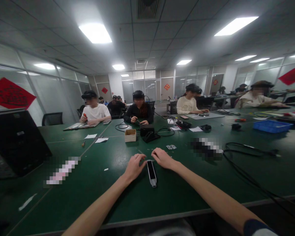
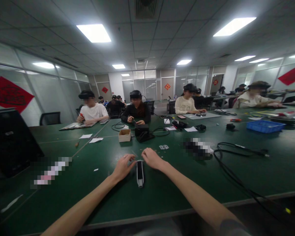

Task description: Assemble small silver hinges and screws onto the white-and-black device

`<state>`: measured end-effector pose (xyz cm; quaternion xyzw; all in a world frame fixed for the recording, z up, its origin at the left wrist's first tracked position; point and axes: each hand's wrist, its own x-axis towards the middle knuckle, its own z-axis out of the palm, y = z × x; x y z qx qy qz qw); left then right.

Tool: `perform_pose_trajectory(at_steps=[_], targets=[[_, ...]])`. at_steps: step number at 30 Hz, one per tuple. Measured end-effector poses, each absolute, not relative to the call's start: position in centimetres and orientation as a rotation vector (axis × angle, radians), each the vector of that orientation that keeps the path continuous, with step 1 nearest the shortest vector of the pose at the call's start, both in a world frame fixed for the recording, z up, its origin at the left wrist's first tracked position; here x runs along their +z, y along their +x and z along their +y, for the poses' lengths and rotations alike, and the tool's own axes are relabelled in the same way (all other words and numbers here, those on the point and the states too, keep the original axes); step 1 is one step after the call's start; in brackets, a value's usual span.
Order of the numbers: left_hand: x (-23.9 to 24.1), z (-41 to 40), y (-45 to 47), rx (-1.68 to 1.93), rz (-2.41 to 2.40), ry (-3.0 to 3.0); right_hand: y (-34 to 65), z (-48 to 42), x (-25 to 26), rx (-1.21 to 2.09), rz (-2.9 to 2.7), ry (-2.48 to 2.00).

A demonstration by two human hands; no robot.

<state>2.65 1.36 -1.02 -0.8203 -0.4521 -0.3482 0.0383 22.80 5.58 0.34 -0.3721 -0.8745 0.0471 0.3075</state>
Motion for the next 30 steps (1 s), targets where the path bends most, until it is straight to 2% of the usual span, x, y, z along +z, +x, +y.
perform_pose_trajectory(at_steps=[4,8,20,30], targets=[[-0.9,1.1,3.2,-1.093,-1.319,-2.505,20.7,4.2,0.2,0.269,-2.285,-0.832],[-0.9,1.0,3.2,-1.091,-1.321,-2.477,20.8,3.7,0.3,0.271,-2.313,-0.814],[-0.4,0.5,3.3,-0.747,-1.322,-2.491,21.3,3.9,0.1,0.258,-2.332,-0.861],[-0.3,1.4,2.5,-0.95,-1.531,-2.475,22.7,4.6,0.8,0.12,-2.365,-0.817]])
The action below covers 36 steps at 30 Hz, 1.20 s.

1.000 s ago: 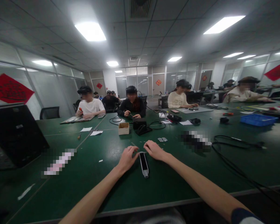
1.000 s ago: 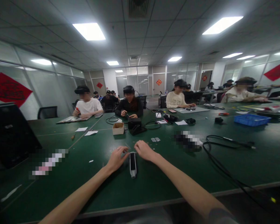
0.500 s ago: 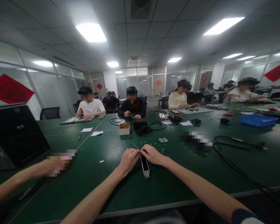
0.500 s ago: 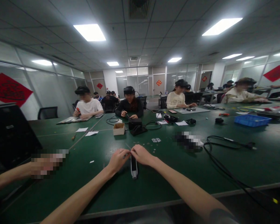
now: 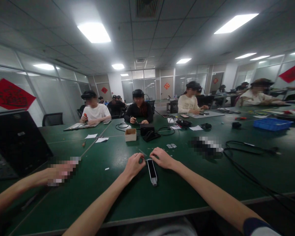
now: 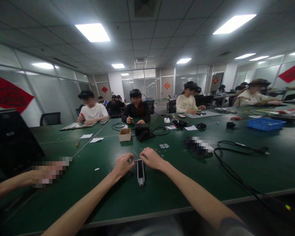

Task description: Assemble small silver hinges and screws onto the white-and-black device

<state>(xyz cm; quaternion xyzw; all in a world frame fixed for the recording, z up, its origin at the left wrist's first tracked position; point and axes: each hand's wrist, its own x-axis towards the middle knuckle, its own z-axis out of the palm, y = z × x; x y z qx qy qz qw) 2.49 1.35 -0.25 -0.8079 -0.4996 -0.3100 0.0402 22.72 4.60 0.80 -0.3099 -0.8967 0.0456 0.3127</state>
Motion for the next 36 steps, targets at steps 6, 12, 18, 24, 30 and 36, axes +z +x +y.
perform_pose_trajectory(at_steps=[6,12,18,24,30,36], targets=[[-0.7,2.1,1.3,-0.943,-1.658,-2.535,25.2,5.7,0.1,0.148,-2.423,-0.951],[-0.9,2.2,1.5,-0.936,-1.689,-2.595,25.1,5.8,-0.5,0.241,-2.473,-0.954],[-1.3,2.4,1.7,-0.951,-1.709,-2.645,25.0,5.8,-0.5,0.261,-2.473,-0.948],[-1.6,2.6,1.6,-0.989,-1.693,-2.7,24.9,5.9,-0.6,0.285,-2.468,-0.952],[-1.6,2.7,1.9,-0.992,-1.681,-2.727,24.6,5.6,-0.5,0.273,-2.439,-0.943],[-1.3,2.5,2.1,-0.937,-1.638,-2.763,24.6,5.3,-0.1,0.316,-2.458,-0.966]])
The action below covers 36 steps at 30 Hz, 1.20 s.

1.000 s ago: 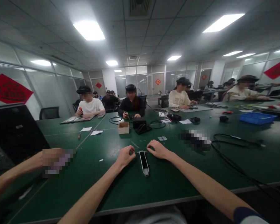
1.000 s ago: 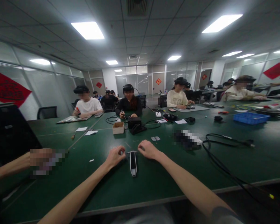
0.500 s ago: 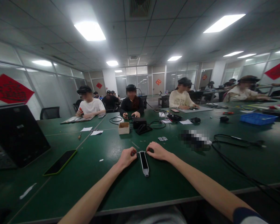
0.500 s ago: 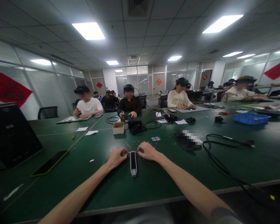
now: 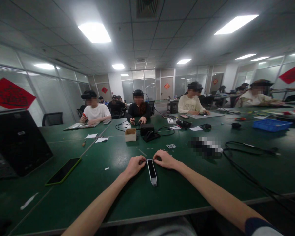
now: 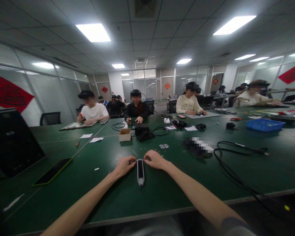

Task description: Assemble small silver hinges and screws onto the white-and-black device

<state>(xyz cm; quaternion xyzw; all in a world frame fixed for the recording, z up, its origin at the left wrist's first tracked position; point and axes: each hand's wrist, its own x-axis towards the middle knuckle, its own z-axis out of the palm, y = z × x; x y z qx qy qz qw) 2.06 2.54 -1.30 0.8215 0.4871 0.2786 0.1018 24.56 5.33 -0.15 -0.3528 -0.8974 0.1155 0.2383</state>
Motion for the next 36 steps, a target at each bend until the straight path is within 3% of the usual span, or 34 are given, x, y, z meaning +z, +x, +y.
perform_pose_trajectory(at_steps=[5,14,24,36], targets=[[-1.1,2.3,1.5,0.854,1.505,2.512,26.0,6.8,0.3,0.2,-2.419,-1.024],[-0.3,2.0,1.0,0.794,1.886,2.538,32.7,11.1,-0.1,-0.088,-2.305,-1.54],[-0.8,1.2,2.0,0.656,1.752,2.603,30.1,10.4,0.2,-0.056,-2.46,-1.56],[-1.0,1.6,1.6,0.768,1.706,2.566,29.0,10.6,0.6,0.073,-2.46,-1.704]])
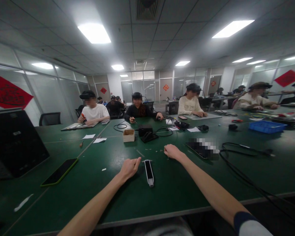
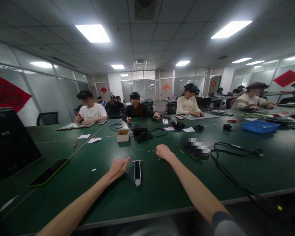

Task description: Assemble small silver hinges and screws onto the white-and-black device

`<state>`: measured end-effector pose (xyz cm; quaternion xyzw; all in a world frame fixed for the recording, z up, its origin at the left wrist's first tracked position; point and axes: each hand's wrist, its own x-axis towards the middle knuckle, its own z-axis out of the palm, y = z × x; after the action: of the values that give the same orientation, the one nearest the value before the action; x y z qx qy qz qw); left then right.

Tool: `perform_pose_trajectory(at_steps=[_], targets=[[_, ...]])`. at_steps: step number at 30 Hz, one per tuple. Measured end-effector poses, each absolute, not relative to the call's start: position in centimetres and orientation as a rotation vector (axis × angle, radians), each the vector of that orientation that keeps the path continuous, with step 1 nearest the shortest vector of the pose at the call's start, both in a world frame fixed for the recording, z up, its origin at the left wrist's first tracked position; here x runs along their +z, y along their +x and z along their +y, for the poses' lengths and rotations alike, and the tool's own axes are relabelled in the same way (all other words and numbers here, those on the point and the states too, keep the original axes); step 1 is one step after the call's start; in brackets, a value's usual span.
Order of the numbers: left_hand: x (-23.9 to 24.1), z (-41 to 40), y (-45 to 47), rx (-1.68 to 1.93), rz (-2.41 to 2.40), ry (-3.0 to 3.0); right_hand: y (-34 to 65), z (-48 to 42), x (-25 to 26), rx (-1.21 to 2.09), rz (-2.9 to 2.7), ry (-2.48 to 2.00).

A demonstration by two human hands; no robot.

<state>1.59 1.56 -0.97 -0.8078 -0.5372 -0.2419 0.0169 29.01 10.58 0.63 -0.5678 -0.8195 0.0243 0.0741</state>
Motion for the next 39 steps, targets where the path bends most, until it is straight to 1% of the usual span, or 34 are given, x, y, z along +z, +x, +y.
perform_pose_trajectory(at_steps=[7,13,19,24,27,30,32,35,39], targets=[[-1.0,1.6,1.6,-0.843,-1.667,-2.491,29.2,11.1,-0.2,0.255,-2.463,-1.669],[-1.2,2.0,1.3,-1.044,-1.561,-2.52,29.2,11.1,0.0,0.3,-2.384,-1.632],[-1.9,2.5,1.1,-1.079,-1.521,-2.521,29.0,11.3,-0.4,0.384,-2.323,-1.619],[-1.8,2.4,1.0,-1.084,-1.536,-2.523,28.4,10.6,-0.1,0.412,-2.343,-1.49],[-1.6,2.3,1.1,-1.071,-1.524,-2.529,27.1,9.3,0.3,0.427,-2.329,-1.293],[-1.4,2.1,1.2,-1.056,-1.471,-2.571,25.0,7.6,0.4,0.595,-2.181,-0.953],[-1.2,1.9,1.4,-1.057,-1.437,-2.608,23.5,6.5,0.4,0.791,-2.041,-0.799],[-1.2,1.7,1.7,-1.087,-1.388,-2.653,21.9,5.2,0.2,1.094,-1.869,-0.667],[-1.3,1.6,2.0,-1.126,-1.347,-2.672,21.1,4.8,-0.2,1.256,-1.777,-0.62]])
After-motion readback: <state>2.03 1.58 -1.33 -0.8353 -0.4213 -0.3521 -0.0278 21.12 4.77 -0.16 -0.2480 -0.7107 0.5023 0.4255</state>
